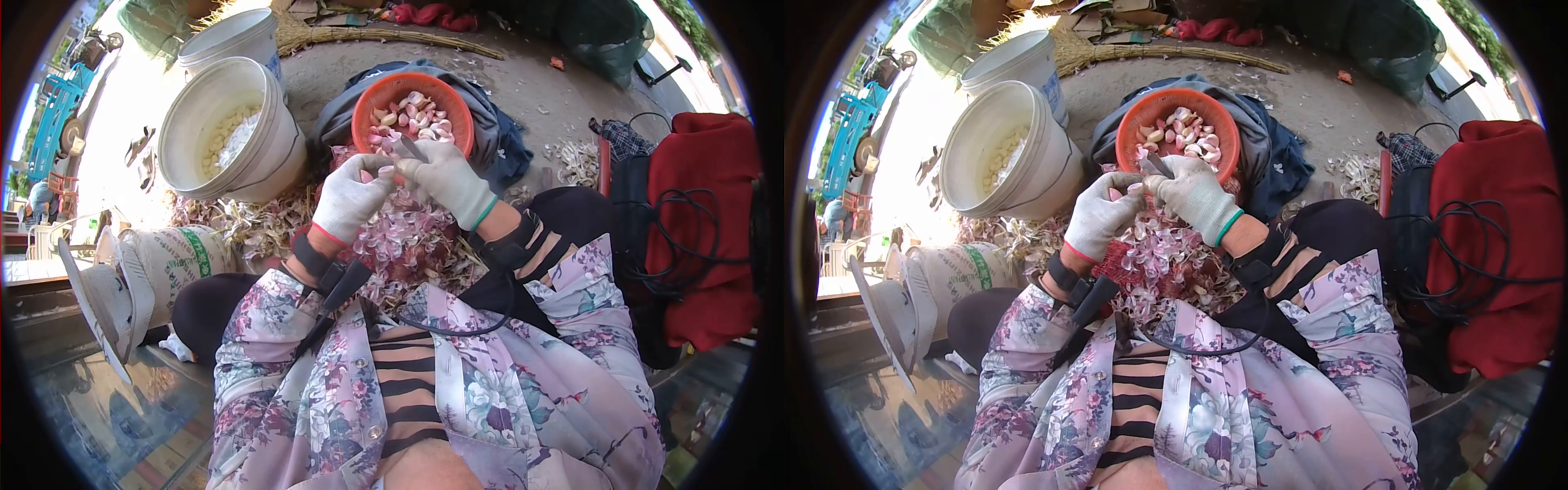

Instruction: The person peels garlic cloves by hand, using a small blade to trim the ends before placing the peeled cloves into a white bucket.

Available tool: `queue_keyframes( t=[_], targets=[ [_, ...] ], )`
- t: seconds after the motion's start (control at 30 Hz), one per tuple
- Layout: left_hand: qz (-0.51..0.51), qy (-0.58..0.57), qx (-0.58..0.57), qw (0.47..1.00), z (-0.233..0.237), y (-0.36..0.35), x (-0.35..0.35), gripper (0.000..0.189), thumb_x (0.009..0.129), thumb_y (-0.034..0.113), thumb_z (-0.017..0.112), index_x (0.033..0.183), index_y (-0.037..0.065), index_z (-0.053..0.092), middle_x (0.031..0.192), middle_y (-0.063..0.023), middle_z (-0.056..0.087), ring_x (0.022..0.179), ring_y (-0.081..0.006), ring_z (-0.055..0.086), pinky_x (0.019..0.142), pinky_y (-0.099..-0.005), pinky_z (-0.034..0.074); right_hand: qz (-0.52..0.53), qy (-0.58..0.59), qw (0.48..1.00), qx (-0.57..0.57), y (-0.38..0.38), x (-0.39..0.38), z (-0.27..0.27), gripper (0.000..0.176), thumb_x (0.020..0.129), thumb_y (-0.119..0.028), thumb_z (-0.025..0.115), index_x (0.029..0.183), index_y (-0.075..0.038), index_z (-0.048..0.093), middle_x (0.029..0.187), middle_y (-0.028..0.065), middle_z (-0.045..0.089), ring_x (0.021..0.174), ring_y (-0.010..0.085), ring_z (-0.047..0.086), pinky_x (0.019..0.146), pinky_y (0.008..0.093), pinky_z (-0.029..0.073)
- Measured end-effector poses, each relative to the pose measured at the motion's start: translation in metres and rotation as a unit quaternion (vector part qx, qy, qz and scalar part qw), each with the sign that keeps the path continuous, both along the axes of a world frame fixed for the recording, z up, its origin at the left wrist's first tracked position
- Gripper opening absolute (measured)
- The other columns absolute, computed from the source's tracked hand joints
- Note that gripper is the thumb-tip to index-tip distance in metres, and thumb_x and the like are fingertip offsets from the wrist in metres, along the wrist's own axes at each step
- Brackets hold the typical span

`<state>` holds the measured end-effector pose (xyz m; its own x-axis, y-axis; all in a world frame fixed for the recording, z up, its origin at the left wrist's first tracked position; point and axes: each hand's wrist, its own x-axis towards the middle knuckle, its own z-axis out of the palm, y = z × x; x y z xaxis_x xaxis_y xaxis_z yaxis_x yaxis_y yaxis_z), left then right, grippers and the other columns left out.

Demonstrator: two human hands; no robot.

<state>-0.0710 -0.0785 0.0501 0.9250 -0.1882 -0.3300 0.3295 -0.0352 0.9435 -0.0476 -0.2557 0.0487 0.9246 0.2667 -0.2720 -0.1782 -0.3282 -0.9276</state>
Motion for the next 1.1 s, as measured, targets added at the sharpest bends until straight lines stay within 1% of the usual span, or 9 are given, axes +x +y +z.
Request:
queue_keyframes(
  t=[0.2,0.3,0.4,0.5,0.6,0.73,0.83,1.07,1.1],
  targets=[
    [0.042,0.001,-0.113,0.993,-0.004,-0.001,-0.006,0.026,0.093,0.011,0.062,0.115,-0.003,0.056,0.069,0.0007,0.057,0.049,-0.0036,0.045,0.043,-0.0193,0.033,-0.061,0.199,0.952,0.224,0.000,-0.006,0.007,0.017,0.094,-0.022,0.060,0.098,-0.006,0.064,0.073,0.0007,0.063,0.048,0.0057,0.051,0.044,0.0213,0.041],
    [0.063,0.011,-0.126,0.990,-0.004,-0.002,-0.007,0.026,0.093,0.011,0.062,0.115,-0.003,0.057,0.068,0.0013,0.057,0.049,-0.0036,0.045,0.044,-0.0195,0.034,-0.040,0.165,0.965,0.201,0.003,-0.006,0.001,0.018,0.094,-0.022,0.061,0.099,-0.005,0.063,0.074,0.0013,0.063,0.048,0.0058,0.052,0.044,0.0209,0.042],
    [0.077,-0.023,-0.062,0.995,-0.001,-0.002,-0.007,0.022,0.093,0.012,0.063,0.110,-0.002,0.061,0.067,0.0025,0.058,0.051,-0.0034,0.047,0.045,-0.0198,0.036,0.020,0.056,0.989,0.135,0.001,-0.004,-0.008,0.023,0.094,-0.026,0.061,0.101,-0.004,0.063,0.075,0.0073,0.066,0.055,0.0172,0.061,0.051,0.0286,0.048],
    [0.067,-0.102,0.109,0.987,-0.004,0.000,-0.004,0.020,0.090,0.014,0.066,0.104,0.000,0.066,0.067,-0.0025,0.062,0.055,-0.0072,0.056,0.051,-0.0230,0.044,0.090,-0.255,0.955,-0.119,-0.001,-0.003,-0.007,0.029,0.092,-0.029,0.062,0.105,-0.003,0.062,0.083,0.0154,0.067,0.075,0.0312,0.067,0.067,0.0393,0.052],
    [0.040,-0.166,0.249,0.953,-0.011,0.003,-0.002,0.020,0.084,0.014,0.068,0.101,0.004,0.069,0.068,-0.0092,0.064,0.059,-0.0160,0.064,0.058,-0.0286,0.050,0.127,-0.274,0.935,-0.186,-0.005,-0.008,0.002,0.029,0.092,-0.031,0.058,0.109,-0.007,0.061,0.091,0.0189,0.065,0.090,0.0388,0.063,0.077,0.0466,0.049],
    [0.002,-0.291,0.344,0.893,-0.024,0.004,-0.004,0.020,0.080,0.010,0.069,0.100,0.007,0.069,0.070,-0.0112,0.065,0.056,-0.0203,0.063,0.058,-0.0304,0.051,0.189,-0.236,0.910,-0.285,-0.004,-0.013,0.011,0.028,0.092,-0.032,0.056,0.106,-0.009,0.063,0.093,0.0179,0.066,0.091,0.0365,0.064,0.078,0.0455,0.050],
    [-0.022,-0.350,0.357,0.866,-0.031,0.005,-0.005,0.019,0.078,0.008,0.068,0.098,0.009,0.069,0.076,-0.0161,0.065,0.065,-0.0321,0.065,0.061,-0.0367,0.053,0.224,-0.245,0.892,-0.306,-0.005,-0.014,0.012,0.028,0.092,-0.030,0.056,0.105,-0.007,0.065,0.094,0.0147,0.066,0.089,0.0339,0.065,0.079,0.0434,0.051],
    [-0.105,-0.332,0.415,0.841,-0.028,0.006,-0.010,0.015,0.079,0.007,0.059,0.094,0.008,0.060,0.077,-0.0155,0.066,0.071,-0.0349,0.066,0.063,-0.0445,0.053,0.309,-0.315,0.836,-0.327,-0.010,-0.014,0.004,0.022,0.090,-0.027,0.056,0.098,-0.011,0.068,0.092,0.0121,0.066,0.087,0.0328,0.065,0.080,0.0426,0.051],
    [-0.102,-0.348,0.422,0.831,-0.033,0.005,-0.011,0.015,0.080,0.008,0.058,0.095,0.008,0.060,0.075,-0.0155,0.066,0.070,-0.0349,0.066,0.062,-0.0450,0.053,0.273,-0.229,0.871,-0.338,-0.006,-0.016,0.007,0.025,0.091,-0.031,0.056,0.099,-0.009,0.068,0.091,0.0142,0.067,0.089,0.0337,0.065,0.080,0.0446,0.051]
  ],
)
